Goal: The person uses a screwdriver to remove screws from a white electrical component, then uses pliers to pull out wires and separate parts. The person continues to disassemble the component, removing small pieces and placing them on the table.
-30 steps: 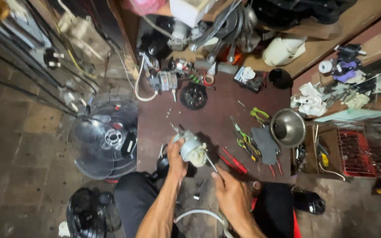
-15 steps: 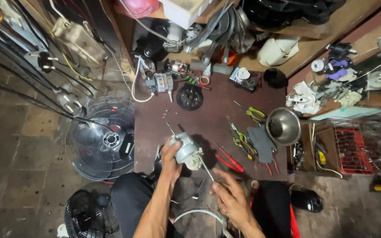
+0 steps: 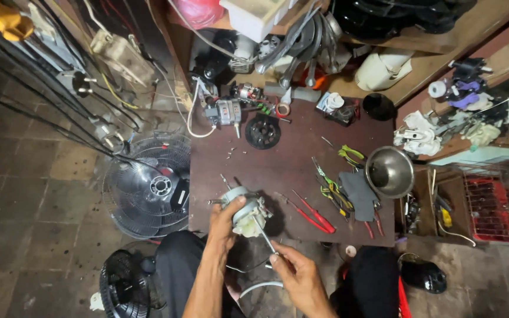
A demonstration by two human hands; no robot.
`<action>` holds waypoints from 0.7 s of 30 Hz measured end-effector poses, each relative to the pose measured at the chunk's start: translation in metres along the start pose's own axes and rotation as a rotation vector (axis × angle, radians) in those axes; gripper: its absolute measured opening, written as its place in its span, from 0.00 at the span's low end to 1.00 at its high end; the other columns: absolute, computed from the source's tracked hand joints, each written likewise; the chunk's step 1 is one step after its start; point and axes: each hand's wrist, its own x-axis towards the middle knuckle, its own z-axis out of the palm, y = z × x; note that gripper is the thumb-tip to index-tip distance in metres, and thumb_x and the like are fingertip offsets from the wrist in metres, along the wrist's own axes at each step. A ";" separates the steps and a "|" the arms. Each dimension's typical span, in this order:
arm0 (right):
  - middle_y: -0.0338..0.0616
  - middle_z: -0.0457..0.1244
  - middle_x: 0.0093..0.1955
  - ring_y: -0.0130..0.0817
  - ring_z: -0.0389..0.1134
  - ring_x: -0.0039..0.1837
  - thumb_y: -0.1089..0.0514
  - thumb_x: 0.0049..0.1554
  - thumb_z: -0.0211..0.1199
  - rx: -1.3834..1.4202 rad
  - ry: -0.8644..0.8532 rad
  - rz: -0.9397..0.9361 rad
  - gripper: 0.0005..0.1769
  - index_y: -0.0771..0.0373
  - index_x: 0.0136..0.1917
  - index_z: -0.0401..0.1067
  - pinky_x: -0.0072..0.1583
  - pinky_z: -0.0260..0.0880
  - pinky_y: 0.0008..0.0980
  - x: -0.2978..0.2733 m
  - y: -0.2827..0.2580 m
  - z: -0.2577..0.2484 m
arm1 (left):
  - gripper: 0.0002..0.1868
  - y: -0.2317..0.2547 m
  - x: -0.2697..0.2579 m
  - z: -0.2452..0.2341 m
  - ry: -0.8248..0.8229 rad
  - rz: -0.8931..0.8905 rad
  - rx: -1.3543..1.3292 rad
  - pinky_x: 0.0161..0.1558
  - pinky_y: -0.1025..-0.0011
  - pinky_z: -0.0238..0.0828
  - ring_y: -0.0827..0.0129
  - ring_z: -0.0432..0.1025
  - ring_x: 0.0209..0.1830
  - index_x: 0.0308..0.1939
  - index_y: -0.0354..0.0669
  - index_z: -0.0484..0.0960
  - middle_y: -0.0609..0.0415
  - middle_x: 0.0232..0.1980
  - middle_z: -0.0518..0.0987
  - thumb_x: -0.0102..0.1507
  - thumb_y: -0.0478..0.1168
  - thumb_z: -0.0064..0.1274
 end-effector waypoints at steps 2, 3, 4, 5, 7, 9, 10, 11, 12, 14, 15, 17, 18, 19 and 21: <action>0.38 0.66 0.42 0.23 0.63 0.42 0.54 0.53 0.66 0.051 -0.022 0.038 0.25 0.61 0.63 0.79 0.45 0.64 0.24 -0.003 -0.001 0.000 | 0.15 0.000 -0.001 -0.002 0.025 0.001 0.024 0.33 0.58 0.79 0.54 0.78 0.29 0.40 0.30 0.81 0.40 0.33 0.83 0.51 0.33 0.62; 0.37 0.58 0.24 0.24 0.53 0.25 0.55 0.54 0.67 0.103 -0.040 0.073 0.25 0.61 0.65 0.79 0.29 0.58 0.26 -0.003 -0.002 0.000 | 0.16 0.001 0.000 -0.002 0.045 0.003 0.049 0.31 0.59 0.79 0.53 0.78 0.27 0.39 0.27 0.82 0.39 0.31 0.83 0.50 0.34 0.61; 0.37 0.58 0.24 0.24 0.53 0.25 0.55 0.54 0.67 0.100 -0.042 0.078 0.25 0.61 0.65 0.79 0.29 0.58 0.26 -0.004 -0.006 0.004 | 0.16 0.002 0.000 -0.002 0.049 -0.001 0.047 0.31 0.59 0.79 0.53 0.78 0.27 0.39 0.27 0.82 0.39 0.31 0.83 0.50 0.34 0.61; 0.36 0.66 0.34 0.24 0.63 0.35 0.54 0.54 0.65 0.018 0.016 0.087 0.22 0.59 0.61 0.81 0.39 0.66 0.24 -0.005 -0.010 0.008 | 0.18 0.002 0.000 -0.002 0.073 -0.008 0.058 0.31 0.59 0.79 0.53 0.78 0.27 0.40 0.27 0.81 0.39 0.32 0.83 0.48 0.34 0.62; 0.35 0.75 0.45 0.24 0.74 0.44 0.53 0.54 0.63 -0.066 0.068 0.094 0.19 0.57 0.57 0.83 0.49 0.73 0.22 -0.005 -0.015 0.013 | 0.20 0.004 0.002 0.001 0.100 -0.012 0.067 0.31 0.59 0.78 0.52 0.78 0.28 0.41 0.27 0.81 0.39 0.33 0.82 0.46 0.34 0.62; 0.34 0.71 0.37 0.24 0.70 0.39 0.52 0.55 0.62 -0.147 0.091 0.104 0.18 0.52 0.57 0.83 0.46 0.71 0.21 -0.006 -0.019 0.015 | 0.24 0.007 0.004 0.006 0.160 0.024 0.042 0.37 0.61 0.77 0.54 0.78 0.34 0.48 0.32 0.80 0.40 0.37 0.83 0.51 0.42 0.65; 0.34 0.71 0.37 0.24 0.70 0.39 0.52 0.55 0.62 -0.150 0.085 0.107 0.18 0.52 0.57 0.83 0.46 0.71 0.21 -0.005 -0.020 0.014 | 0.24 0.008 0.002 0.008 0.166 0.023 0.039 0.37 0.61 0.77 0.54 0.78 0.34 0.48 0.32 0.80 0.40 0.37 0.83 0.51 0.42 0.65; 0.32 0.74 0.42 0.21 0.71 0.43 0.52 0.55 0.62 -0.178 0.087 0.091 0.18 0.53 0.56 0.83 0.49 0.71 0.21 -0.005 -0.021 0.014 | 0.25 0.010 -0.001 0.010 0.205 0.027 0.067 0.36 0.63 0.76 0.57 0.78 0.33 0.49 0.33 0.81 0.41 0.37 0.83 0.49 0.40 0.66; 0.31 0.77 0.48 0.18 0.71 0.47 0.52 0.54 0.61 -0.203 0.095 0.067 0.18 0.53 0.56 0.83 0.52 0.71 0.20 -0.002 -0.023 0.014 | 0.27 0.013 -0.001 0.014 0.237 0.036 0.096 0.36 0.66 0.76 0.60 0.77 0.33 0.49 0.34 0.81 0.43 0.37 0.83 0.48 0.38 0.68; 0.31 0.77 0.49 0.19 0.72 0.48 0.54 0.54 0.60 -0.206 0.081 0.055 0.18 0.53 0.55 0.82 0.52 0.71 0.21 0.000 -0.021 0.014 | 0.24 0.018 -0.002 0.016 0.250 0.018 0.128 0.34 0.66 0.75 0.60 0.77 0.31 0.47 0.34 0.82 0.44 0.35 0.82 0.47 0.37 0.67; 0.31 0.77 0.51 0.20 0.73 0.48 0.55 0.54 0.59 -0.210 0.069 0.045 0.18 0.53 0.55 0.82 0.52 0.72 0.21 0.001 -0.020 0.014 | 0.21 0.019 -0.002 0.017 0.264 -0.004 0.161 0.31 0.66 0.74 0.61 0.76 0.28 0.44 0.35 0.83 0.45 0.32 0.82 0.46 0.35 0.66; 0.36 0.75 0.44 0.24 0.73 0.44 0.56 0.54 0.59 -0.205 0.072 0.070 0.14 0.55 0.52 0.79 0.49 0.71 0.23 0.004 -0.008 0.014 | 0.20 0.019 0.001 0.018 0.262 -0.012 0.158 0.30 0.66 0.72 0.62 0.74 0.26 0.43 0.34 0.83 0.46 0.31 0.81 0.47 0.34 0.64; 0.40 0.73 0.38 0.27 0.73 0.39 0.56 0.54 0.59 -0.191 0.075 0.099 0.11 0.56 0.50 0.77 0.46 0.70 0.25 0.003 -0.002 0.017 | 0.18 0.019 0.002 0.016 0.261 -0.020 0.165 0.28 0.66 0.71 0.63 0.73 0.25 0.41 0.33 0.84 0.48 0.30 0.80 0.48 0.33 0.62; 0.40 0.73 0.38 0.27 0.73 0.39 0.56 0.54 0.59 -0.193 0.070 0.102 0.11 0.56 0.50 0.77 0.46 0.70 0.25 0.005 0.006 0.018 | 0.18 0.020 0.002 0.017 0.267 -0.021 0.164 0.28 0.66 0.71 0.63 0.73 0.25 0.41 0.33 0.84 0.48 0.30 0.80 0.48 0.33 0.62; 0.55 0.69 0.37 0.30 0.53 0.26 0.66 0.55 0.62 0.340 0.036 0.144 0.18 0.72 0.59 0.77 0.30 0.53 0.27 0.010 0.019 0.018 | 0.20 0.023 0.001 0.021 0.260 -0.034 0.156 0.25 0.64 0.72 0.59 0.74 0.24 0.42 0.33 0.82 0.44 0.29 0.80 0.47 0.36 0.62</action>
